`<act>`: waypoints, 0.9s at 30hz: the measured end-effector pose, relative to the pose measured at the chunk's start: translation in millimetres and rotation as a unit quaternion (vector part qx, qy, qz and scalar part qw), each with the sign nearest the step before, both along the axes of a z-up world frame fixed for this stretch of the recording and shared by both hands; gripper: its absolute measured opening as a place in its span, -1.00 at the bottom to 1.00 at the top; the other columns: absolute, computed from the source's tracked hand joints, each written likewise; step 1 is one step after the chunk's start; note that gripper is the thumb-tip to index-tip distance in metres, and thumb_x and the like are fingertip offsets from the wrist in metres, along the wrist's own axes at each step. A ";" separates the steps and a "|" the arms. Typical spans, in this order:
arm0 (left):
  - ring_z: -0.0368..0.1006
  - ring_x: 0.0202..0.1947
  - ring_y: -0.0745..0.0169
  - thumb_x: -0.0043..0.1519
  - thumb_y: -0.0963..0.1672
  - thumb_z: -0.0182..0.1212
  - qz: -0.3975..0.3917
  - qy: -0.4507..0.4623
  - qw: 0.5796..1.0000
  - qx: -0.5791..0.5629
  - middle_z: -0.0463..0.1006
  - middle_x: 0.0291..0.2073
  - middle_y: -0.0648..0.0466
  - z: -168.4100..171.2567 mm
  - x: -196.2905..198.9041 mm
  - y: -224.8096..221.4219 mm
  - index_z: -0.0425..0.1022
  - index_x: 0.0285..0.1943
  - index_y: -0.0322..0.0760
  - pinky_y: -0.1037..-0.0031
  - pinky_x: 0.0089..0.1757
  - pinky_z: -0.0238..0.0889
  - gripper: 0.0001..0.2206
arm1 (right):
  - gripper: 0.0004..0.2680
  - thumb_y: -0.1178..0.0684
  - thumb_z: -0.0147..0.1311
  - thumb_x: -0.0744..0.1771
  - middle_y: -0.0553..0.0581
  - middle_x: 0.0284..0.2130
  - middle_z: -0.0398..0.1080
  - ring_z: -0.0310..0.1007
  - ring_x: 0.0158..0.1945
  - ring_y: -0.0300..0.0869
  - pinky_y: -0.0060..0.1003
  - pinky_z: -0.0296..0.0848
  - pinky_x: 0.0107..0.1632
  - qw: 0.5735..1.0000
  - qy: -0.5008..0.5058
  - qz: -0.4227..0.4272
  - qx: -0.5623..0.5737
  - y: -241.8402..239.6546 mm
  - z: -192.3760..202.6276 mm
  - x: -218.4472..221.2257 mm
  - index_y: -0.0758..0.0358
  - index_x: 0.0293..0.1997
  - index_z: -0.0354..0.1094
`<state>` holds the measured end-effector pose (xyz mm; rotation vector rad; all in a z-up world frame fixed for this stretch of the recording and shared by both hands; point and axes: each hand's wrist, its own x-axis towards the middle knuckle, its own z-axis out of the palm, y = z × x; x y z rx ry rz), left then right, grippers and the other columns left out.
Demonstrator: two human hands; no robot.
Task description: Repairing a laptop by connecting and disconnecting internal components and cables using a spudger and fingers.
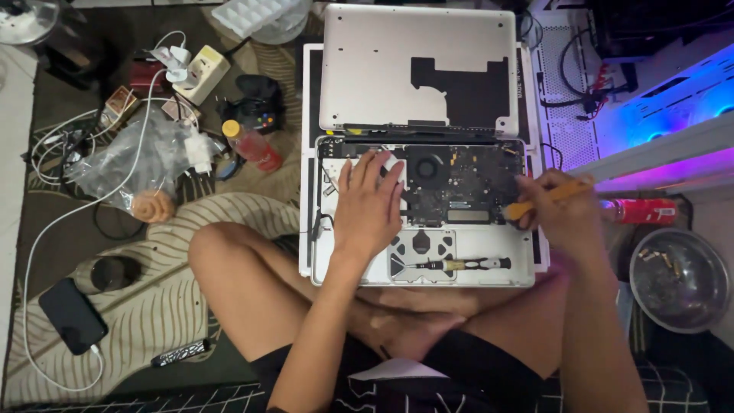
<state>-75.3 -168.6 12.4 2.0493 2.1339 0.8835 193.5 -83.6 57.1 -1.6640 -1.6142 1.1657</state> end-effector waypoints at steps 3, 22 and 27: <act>0.18 0.36 -0.06 0.30 -0.15 0.07 0.000 -0.007 1.000 0.015 0.37 0.24 -0.03 3.4 0.0 -1.7 0.49 0.19 -0.29 0.02 0.34 -0.08 -0.70 | -0.76 0.14 0.19 0.52 0.16 -0.49 0.41 0.32 -0.48 -0.08 -0.27 0.35 -0.22 0.949 -0.172 0.009 0.263 12.3 -30.6 26.0 0.40 -0.32 0.41; 0.47 0.08 -0.04 0.21 -0.26 0.20 0.085 -0.213 0.972 0.058 0.55 0.00 -0.11 54.3 -35.8 -98.6 0.54 0.04 -0.45 0.31 0.10 0.34 -0.78 | -0.83 0.46 0.09 0.42 0.33 0.09 0.36 0.40 0.03 -0.06 -0.29 0.52 0.13 0.970 0.113 -0.020 0.216 -69.2 -50.5 39.2 0.53 0.10 0.27; 0.43 0.07 0.02 0.17 -0.24 0.28 -0.050 -0.119 0.990 0.062 0.50 -0.02 0.03 50.0 8.1 -64.8 0.58 -0.02 -0.34 0.21 0.14 0.18 -0.80 | -0.88 0.37 0.10 0.46 0.20 0.07 0.41 0.39 0.05 -0.18 -0.36 0.37 0.18 0.972 0.048 -0.080 0.217 -81.7 -28.9 11.0 0.43 0.11 0.32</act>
